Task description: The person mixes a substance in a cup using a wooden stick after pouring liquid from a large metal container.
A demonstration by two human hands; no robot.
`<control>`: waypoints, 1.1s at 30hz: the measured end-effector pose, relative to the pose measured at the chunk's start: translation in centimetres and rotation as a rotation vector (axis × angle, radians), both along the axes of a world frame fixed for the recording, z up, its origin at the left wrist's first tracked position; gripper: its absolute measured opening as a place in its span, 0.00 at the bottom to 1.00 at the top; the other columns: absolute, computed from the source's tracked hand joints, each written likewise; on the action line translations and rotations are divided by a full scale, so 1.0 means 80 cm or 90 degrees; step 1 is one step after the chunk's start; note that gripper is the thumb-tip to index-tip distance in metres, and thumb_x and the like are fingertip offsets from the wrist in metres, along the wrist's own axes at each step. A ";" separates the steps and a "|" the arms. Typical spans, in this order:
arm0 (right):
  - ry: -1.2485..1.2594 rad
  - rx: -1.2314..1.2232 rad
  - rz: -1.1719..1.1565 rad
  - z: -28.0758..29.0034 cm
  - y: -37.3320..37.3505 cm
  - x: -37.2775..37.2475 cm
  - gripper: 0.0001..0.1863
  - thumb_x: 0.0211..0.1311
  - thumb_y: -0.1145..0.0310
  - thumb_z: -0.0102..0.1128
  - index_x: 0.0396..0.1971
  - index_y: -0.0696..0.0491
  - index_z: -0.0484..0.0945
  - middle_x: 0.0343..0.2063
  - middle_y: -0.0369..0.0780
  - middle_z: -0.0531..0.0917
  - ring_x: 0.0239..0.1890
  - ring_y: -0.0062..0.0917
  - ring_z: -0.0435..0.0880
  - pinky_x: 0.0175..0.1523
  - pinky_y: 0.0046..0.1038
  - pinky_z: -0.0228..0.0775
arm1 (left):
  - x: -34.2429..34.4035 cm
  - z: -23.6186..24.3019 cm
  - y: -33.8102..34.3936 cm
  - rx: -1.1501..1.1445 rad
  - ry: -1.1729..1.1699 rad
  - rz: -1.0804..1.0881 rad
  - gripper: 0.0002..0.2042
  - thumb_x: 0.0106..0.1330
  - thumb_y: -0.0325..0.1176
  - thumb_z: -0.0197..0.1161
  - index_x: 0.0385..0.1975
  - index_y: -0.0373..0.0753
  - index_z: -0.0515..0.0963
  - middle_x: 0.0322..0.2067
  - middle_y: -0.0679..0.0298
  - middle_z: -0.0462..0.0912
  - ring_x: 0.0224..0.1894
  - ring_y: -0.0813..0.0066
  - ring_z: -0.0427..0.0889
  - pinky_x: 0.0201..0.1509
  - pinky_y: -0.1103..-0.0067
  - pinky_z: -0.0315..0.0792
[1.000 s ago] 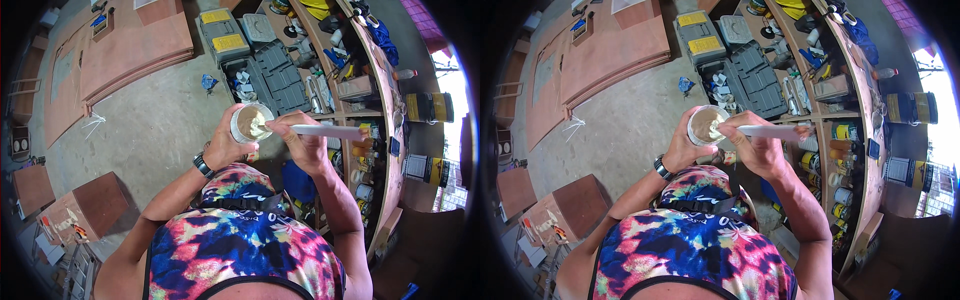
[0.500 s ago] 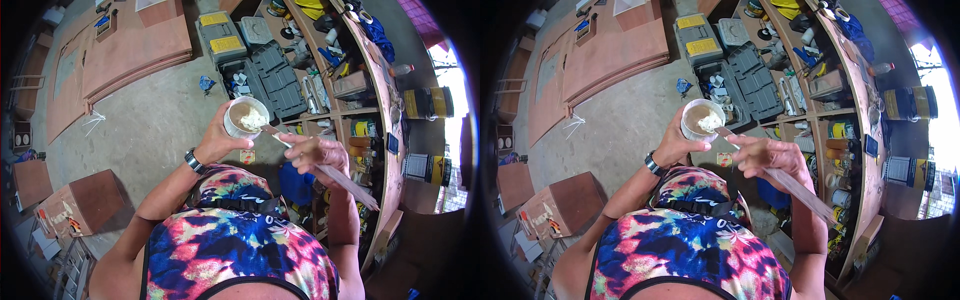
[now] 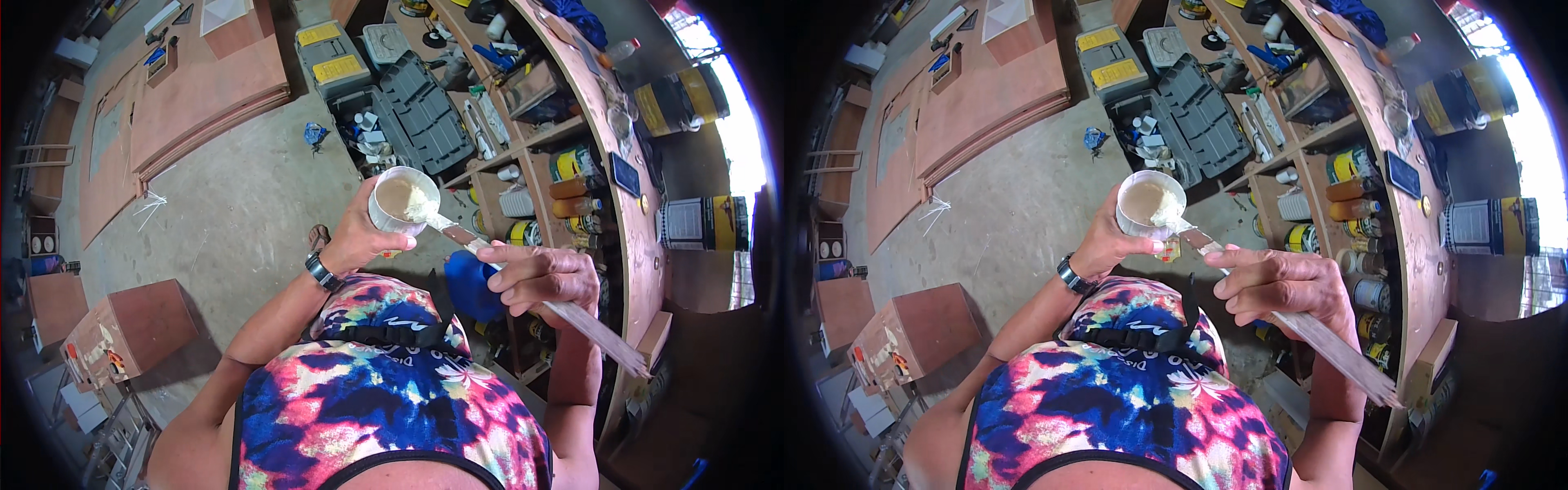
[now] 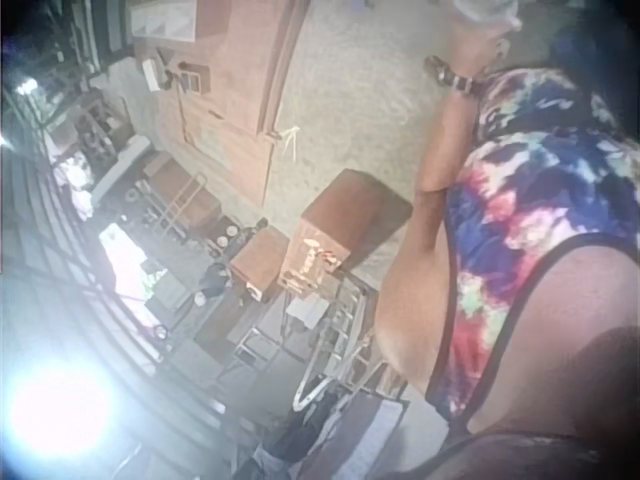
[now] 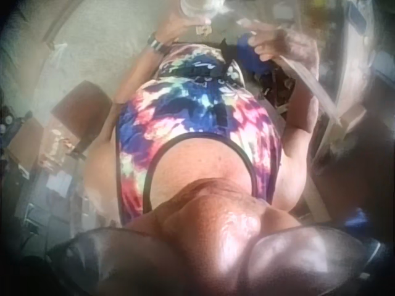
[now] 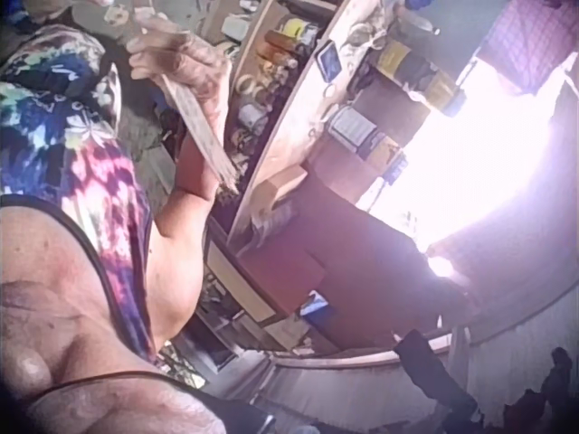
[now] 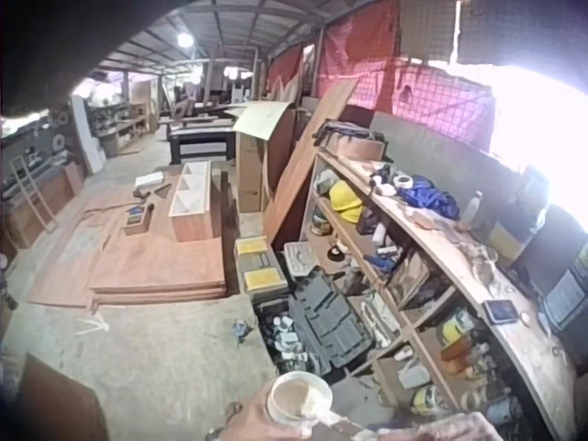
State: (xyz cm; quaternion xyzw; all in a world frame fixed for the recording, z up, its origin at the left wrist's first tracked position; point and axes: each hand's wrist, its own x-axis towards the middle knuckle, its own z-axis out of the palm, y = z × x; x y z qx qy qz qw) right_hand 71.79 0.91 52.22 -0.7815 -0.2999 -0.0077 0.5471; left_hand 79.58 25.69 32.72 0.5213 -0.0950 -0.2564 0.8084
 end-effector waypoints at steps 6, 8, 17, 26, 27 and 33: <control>0.015 0.118 -0.104 -0.023 -0.026 -0.038 0.05 0.54 0.74 0.70 0.28 0.60 0.84 0.32 0.46 0.88 0.44 0.43 0.90 0.57 0.54 0.81 | -0.043 0.008 -0.021 0.011 -0.010 0.001 0.50 0.44 0.25 0.83 0.70 0.38 0.60 0.63 0.62 0.73 0.66 0.70 0.73 0.70 0.70 0.69; -0.002 0.189 -0.165 -0.041 -0.020 -0.044 0.07 0.66 0.72 0.66 0.32 0.60 0.83 0.33 0.47 0.87 0.42 0.39 0.90 0.58 0.58 0.79 | -0.047 0.012 -0.024 0.000 -0.036 -0.006 0.50 0.45 0.24 0.83 0.71 0.38 0.60 0.63 0.62 0.74 0.66 0.70 0.74 0.70 0.69 0.70; 0.042 0.331 -0.336 -0.061 0.000 -0.063 0.09 0.75 0.68 0.58 0.39 0.60 0.82 0.39 0.44 0.82 0.45 0.34 0.86 0.60 0.65 0.75 | -0.024 0.009 -0.004 -0.036 -0.066 0.011 0.51 0.46 0.21 0.81 0.72 0.41 0.56 0.66 0.61 0.70 0.68 0.69 0.71 0.71 0.69 0.70; 0.179 0.504 -0.443 -0.068 0.086 0.006 0.07 0.77 0.72 0.54 0.46 0.58 0.78 0.43 0.46 0.84 0.53 0.50 0.85 0.49 0.42 0.89 | 0.022 0.015 0.069 -0.046 -0.086 0.043 0.51 0.46 0.20 0.80 0.72 0.38 0.57 0.66 0.60 0.71 0.70 0.69 0.69 0.73 0.69 0.66; 0.210 0.536 -0.463 -0.075 0.099 0.013 0.07 0.77 0.72 0.54 0.46 0.58 0.78 0.43 0.46 0.84 0.53 0.50 0.86 0.49 0.42 0.89 | 0.027 0.018 0.076 -0.049 -0.088 0.047 0.51 0.45 0.20 0.80 0.72 0.38 0.56 0.65 0.60 0.71 0.70 0.69 0.69 0.73 0.69 0.66; 0.272 0.573 -0.560 -0.093 0.117 0.040 0.06 0.75 0.70 0.58 0.42 0.57 0.77 0.41 0.44 0.85 0.52 0.46 0.87 0.46 0.40 0.91 | 0.058 0.017 0.134 0.040 -0.160 0.097 0.50 0.48 0.20 0.79 0.72 0.40 0.56 0.62 0.60 0.73 0.67 0.69 0.72 0.70 0.71 0.68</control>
